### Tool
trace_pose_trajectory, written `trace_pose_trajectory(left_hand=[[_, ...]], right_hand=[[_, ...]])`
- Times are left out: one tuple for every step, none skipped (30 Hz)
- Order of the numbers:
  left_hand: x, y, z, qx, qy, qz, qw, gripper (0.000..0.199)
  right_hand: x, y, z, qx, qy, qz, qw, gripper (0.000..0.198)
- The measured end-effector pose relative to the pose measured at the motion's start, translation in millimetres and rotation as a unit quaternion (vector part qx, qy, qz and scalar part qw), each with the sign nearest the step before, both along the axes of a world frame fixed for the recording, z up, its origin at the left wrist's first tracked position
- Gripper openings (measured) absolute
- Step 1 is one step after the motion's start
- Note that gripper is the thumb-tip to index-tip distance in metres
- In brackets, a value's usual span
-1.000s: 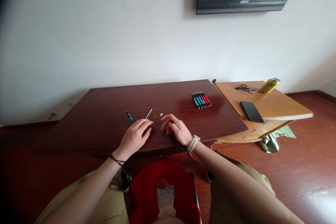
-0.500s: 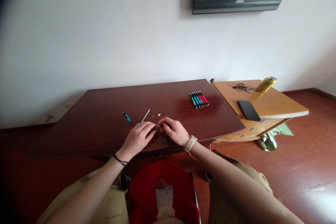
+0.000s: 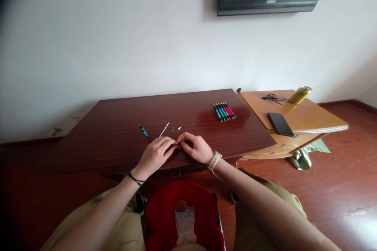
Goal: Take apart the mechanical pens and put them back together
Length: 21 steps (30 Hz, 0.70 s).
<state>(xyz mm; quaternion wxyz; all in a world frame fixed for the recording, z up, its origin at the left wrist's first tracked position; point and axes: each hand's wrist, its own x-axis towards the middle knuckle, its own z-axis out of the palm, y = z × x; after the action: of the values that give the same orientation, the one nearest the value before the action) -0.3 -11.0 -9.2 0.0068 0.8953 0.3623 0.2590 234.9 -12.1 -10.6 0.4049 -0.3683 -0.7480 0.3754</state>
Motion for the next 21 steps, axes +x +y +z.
trace_pose_trajectory(left_hand=[[-0.1,0.1,-0.2,-0.001,-0.001,-0.003,1.0,0.01],[-0.2,0.1,-0.3,-0.001,-0.003,-0.006,1.0,0.011],[-0.3,0.1,-0.3,-0.001,-0.004,-0.008,1.0,0.011],[-0.5,0.1,-0.3,0.0,-0.005,-0.009,1.0,0.011],[-0.6,0.0,-0.2,0.0,-0.006,-0.008,1.0,0.012],[-0.7,-0.1,0.0,0.001,-0.007,-0.007,1.0,0.012],[-0.8,-0.3,0.3,0.003,-0.009,-0.005,1.0,0.013],[-0.8,-0.5,0.7,0.003,-0.01,-0.003,1.0,0.014],[-0.9,-0.8,1.2,0.003,-0.01,-0.001,1.0,0.014],[-1.0,-1.0,1.6,0.001,-0.009,0.0,1.0,0.015],[-1.1,-1.3,2.1,-0.003,-0.007,0.002,1.0,0.016],[-1.2,-1.5,2.6,-0.007,-0.004,0.002,1.0,0.017],[-1.3,-1.6,3.0,-0.012,0.0,0.003,1.0,0.018],[-1.5,-1.8,3.4,-0.016,0.003,0.003,1.0,0.019],[-1.6,-1.8,3.7,-0.019,0.005,0.004,1.0,0.019],[-1.7,-1.9,3.9,-0.021,0.007,0.005,1.0,0.02],[-1.8,-1.9,4.0,-0.022,0.007,0.005,1.0,0.021],[-1.9,-1.8,4.1,-0.023,0.008,0.004,1.0,0.022],[-1.9,-1.8,4.2,-0.024,0.008,0.003,1.0,0.022],[-1.9,-1.7,4.3,-0.024,0.009,0.002,1.0,0.023],[-1.8,-1.6,4.3,-0.023,0.01,0.002,1.0,0.023]], right_hand=[[-0.2,-0.2,0.1,0.003,-0.004,0.004,1.0,0.018],[-0.4,-0.3,0.2,0.006,-0.008,0.006,1.0,0.018],[-0.5,-0.4,0.2,0.008,-0.009,0.005,1.0,0.018],[-0.6,-0.5,0.1,0.009,-0.01,0.002,1.0,0.019],[-0.6,-0.5,0.0,0.008,-0.011,-0.002,1.0,0.019],[-0.6,-0.4,-0.2,0.006,-0.014,-0.006,1.0,0.019],[-0.6,-0.3,-0.3,0.003,-0.018,-0.008,1.0,0.02],[-0.6,-0.1,-0.5,0.0,-0.024,-0.008,1.0,0.02],[-0.7,0.1,-0.7,-0.002,-0.029,-0.008,1.0,0.02],[-0.7,0.4,-0.9,-0.002,-0.033,-0.007,0.999,0.021],[-0.7,0.6,-1.0,-0.002,-0.035,-0.006,0.999,0.021],[-0.7,0.7,-1.2,-0.001,-0.035,-0.005,0.999,0.021],[-0.6,0.8,-1.4,-0.002,-0.034,-0.003,0.999,0.022],[-0.4,0.9,-1.7,-0.005,-0.033,0.0,0.999,0.022],[-0.2,1.0,-2.1,-0.01,-0.032,0.004,0.999,0.023],[0.1,1.0,-2.6,-0.014,-0.031,0.006,0.999,0.023],[0.4,1.2,-3.2,-0.017,-0.031,0.008,0.999,0.024],[0.6,1.3,-3.9,-0.019,-0.031,0.008,0.999,0.024],[0.9,1.6,-4.7,-0.019,-0.031,0.007,0.999,0.024],[1.0,1.9,-5.4,-0.018,-0.031,0.007,0.999,0.024],[1.1,2.3,-6.1,-0.017,-0.031,0.008,0.999,0.024]])
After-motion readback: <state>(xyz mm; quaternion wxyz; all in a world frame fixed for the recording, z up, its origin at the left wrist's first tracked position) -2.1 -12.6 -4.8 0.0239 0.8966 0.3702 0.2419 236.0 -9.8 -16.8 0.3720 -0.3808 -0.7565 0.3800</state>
